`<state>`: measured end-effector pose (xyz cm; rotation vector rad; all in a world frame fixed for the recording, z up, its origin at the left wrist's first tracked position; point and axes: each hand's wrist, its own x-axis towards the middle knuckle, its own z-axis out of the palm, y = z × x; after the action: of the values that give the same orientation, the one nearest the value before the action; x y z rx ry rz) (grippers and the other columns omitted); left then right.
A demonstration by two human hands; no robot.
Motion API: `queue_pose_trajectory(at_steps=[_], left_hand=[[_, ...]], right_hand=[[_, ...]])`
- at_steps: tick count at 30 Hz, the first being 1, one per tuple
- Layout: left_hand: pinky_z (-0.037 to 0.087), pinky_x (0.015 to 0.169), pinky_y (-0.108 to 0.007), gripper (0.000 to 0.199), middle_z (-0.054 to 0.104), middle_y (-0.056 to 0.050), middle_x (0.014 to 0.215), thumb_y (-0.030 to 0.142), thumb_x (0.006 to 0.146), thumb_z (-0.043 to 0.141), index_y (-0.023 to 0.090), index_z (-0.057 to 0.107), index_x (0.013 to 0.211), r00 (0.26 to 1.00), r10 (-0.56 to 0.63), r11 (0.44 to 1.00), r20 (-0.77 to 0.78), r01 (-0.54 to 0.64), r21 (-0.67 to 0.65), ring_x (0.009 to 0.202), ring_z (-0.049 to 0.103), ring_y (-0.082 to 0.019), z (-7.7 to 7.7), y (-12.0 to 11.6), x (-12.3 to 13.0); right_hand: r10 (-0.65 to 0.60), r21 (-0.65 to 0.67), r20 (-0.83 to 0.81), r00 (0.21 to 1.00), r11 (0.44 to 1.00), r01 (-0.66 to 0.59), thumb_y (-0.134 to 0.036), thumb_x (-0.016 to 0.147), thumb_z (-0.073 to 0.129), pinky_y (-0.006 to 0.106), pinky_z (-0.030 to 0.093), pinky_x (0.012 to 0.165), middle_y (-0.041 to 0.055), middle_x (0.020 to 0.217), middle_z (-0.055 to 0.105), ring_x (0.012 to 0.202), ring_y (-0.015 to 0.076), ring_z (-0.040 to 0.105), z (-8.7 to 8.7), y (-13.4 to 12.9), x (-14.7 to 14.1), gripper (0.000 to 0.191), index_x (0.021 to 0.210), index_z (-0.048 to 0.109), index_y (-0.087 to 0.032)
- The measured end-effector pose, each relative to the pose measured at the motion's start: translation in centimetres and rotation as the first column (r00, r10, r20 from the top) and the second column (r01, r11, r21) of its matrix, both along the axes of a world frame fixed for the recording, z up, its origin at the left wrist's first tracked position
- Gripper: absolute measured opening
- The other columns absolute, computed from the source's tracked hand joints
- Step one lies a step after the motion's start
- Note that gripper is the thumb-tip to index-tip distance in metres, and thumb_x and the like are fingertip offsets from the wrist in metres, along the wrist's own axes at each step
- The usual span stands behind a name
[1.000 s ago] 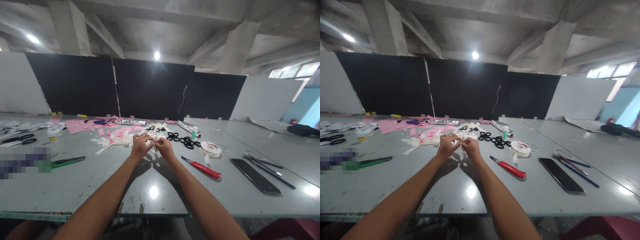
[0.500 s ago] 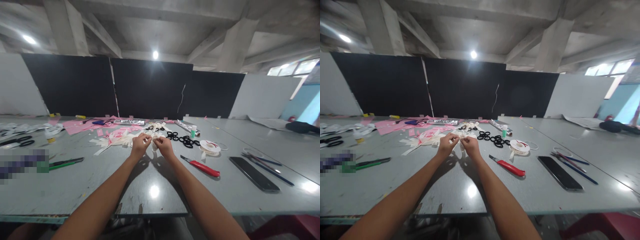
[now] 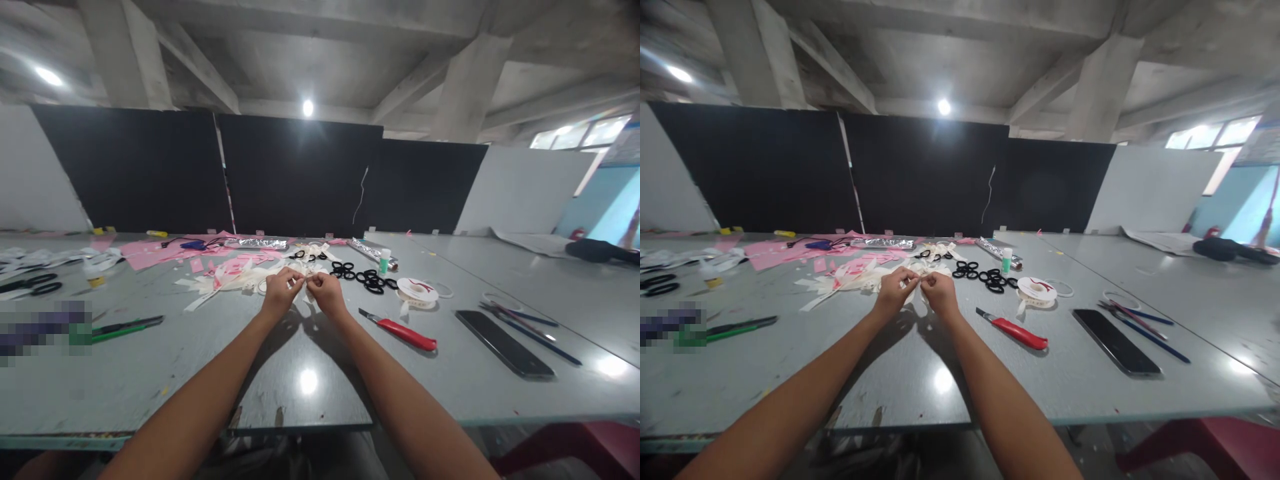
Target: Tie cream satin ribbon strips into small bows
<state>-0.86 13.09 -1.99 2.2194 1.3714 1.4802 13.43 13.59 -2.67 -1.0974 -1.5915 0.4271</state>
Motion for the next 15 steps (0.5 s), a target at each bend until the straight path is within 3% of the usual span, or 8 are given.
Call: queue_pose_trajectory(at_steps=[6,15], left_hand=[[0.041,0.076,-0.031,0.021,0.065,-0.001,0.083,0.038,0.081,0.056,0.020,0.069,0.080,0.999,-0.013,1.000,0.044,0.013,0.000,0.070,0.058,-0.015,-0.08,0.09,0.17],[0.045,0.073,-0.028,0.021,0.066,-0.003,0.084,0.037,0.079,0.055,0.019,0.067,0.079,0.981,-0.076,0.995,0.178,0.087,-0.056,0.076,0.059,-0.016,-0.05,0.57,0.22]], right_hand=[[-0.033,0.013,0.006,0.999,0.999,0.033,-0.027,0.066,0.052,0.022,0.031,0.052,-0.0028,0.052,0.052,0.052,0.0110,0.043,0.46,-0.39,-0.13,0.015,0.054,0.055,-0.017],[0.026,0.013,-0.061,0.998,1.000,-0.025,-0.029,0.067,0.050,0.021,0.030,0.051,-0.0027,0.052,0.050,0.051,0.0097,0.041,0.10,0.39,-0.01,0.018,0.055,0.054,-0.016]])
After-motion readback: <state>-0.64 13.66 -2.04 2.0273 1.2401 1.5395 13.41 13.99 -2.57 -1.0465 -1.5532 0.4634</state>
